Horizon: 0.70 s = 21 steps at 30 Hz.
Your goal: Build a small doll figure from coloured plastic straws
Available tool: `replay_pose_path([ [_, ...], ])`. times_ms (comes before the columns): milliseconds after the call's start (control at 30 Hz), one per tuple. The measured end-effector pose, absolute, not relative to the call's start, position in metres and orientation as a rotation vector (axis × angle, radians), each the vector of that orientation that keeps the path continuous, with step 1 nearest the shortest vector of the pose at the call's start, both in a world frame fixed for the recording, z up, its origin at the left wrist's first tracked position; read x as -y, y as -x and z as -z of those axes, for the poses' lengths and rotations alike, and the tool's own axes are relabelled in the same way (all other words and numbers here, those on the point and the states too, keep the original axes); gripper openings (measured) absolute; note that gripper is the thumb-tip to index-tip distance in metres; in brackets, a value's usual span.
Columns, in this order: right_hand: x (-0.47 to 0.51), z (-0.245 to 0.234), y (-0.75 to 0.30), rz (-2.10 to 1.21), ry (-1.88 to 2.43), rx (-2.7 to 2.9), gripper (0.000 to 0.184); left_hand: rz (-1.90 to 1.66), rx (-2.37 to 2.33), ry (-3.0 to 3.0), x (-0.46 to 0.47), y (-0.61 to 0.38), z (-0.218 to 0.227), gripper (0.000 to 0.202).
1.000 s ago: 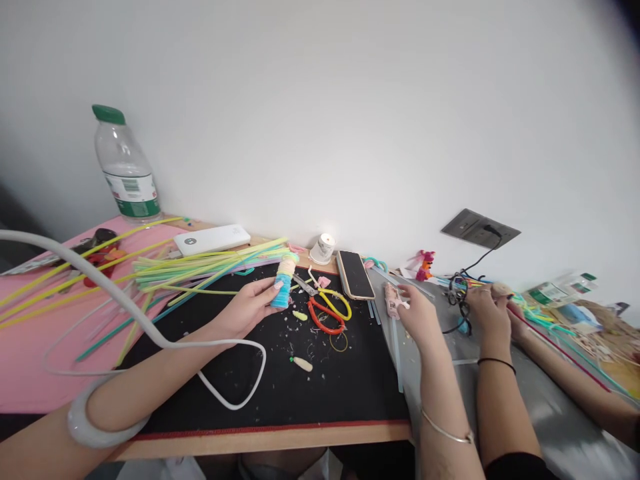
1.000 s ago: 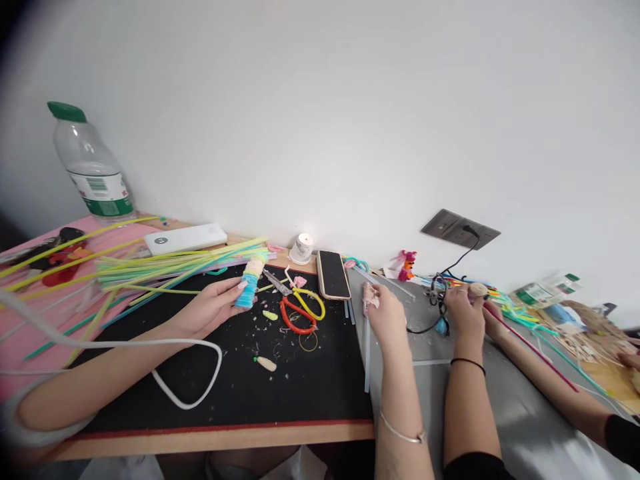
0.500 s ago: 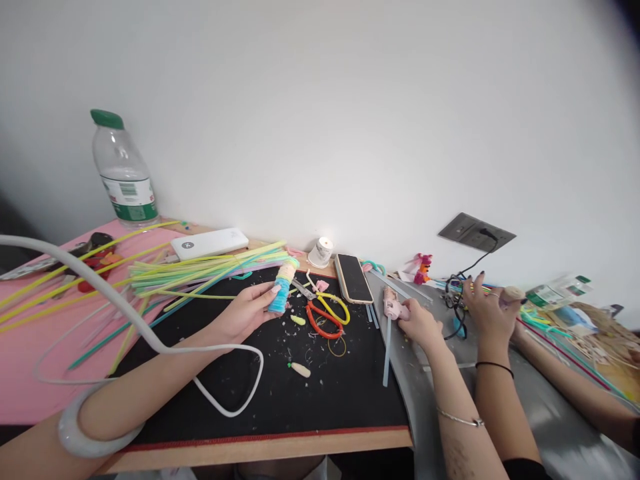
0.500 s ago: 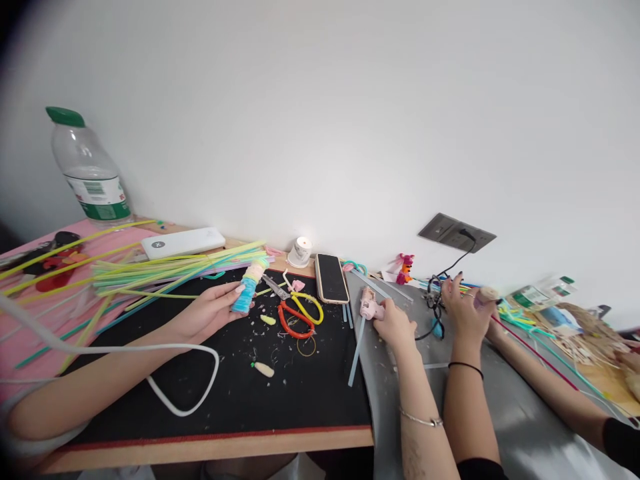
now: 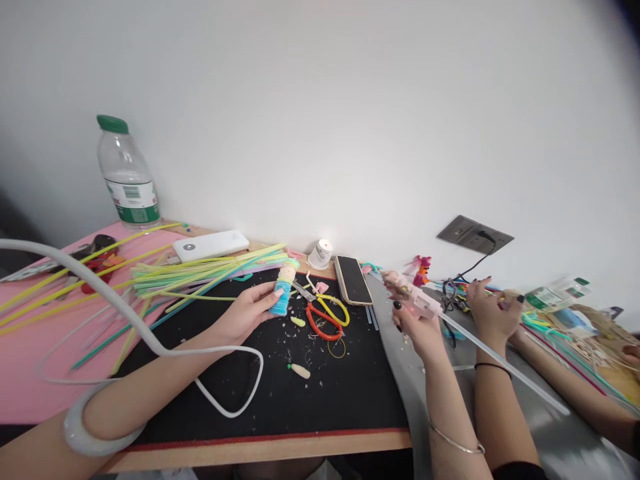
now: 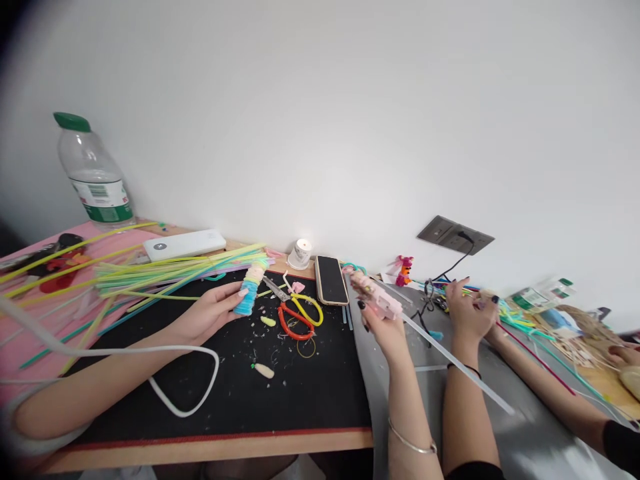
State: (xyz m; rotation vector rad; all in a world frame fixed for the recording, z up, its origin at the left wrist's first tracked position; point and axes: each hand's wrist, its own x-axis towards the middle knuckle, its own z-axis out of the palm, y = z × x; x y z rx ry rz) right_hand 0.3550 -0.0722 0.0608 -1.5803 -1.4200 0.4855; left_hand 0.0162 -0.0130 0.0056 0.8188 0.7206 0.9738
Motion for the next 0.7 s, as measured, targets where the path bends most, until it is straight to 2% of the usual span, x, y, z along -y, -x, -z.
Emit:
replay_pose_path([
  [133, 0.064, -0.051, -0.310, -0.843, 1.450, 1.561, 0.033, -0.987, -0.707, -0.842, 0.013, -0.016, -0.005, 0.035],
  [300, 0.054, -0.034, -0.262, -1.032, 1.308, 1.638, 0.037, -0.982, -0.697, -0.835, 0.014, -0.017, -0.002, 0.033],
  [500, 0.055, -0.011, -0.246, -0.956, 1.255, 1.701, 0.037, -0.976, -0.700, -0.830, 0.017, -0.020, -0.006, 0.034],
  [700, 0.055, -0.014, -0.246, -0.942, 1.212, 1.735, 0.038, -0.964, -0.696, -0.827, 0.018, -0.020, -0.007, 0.032],
])
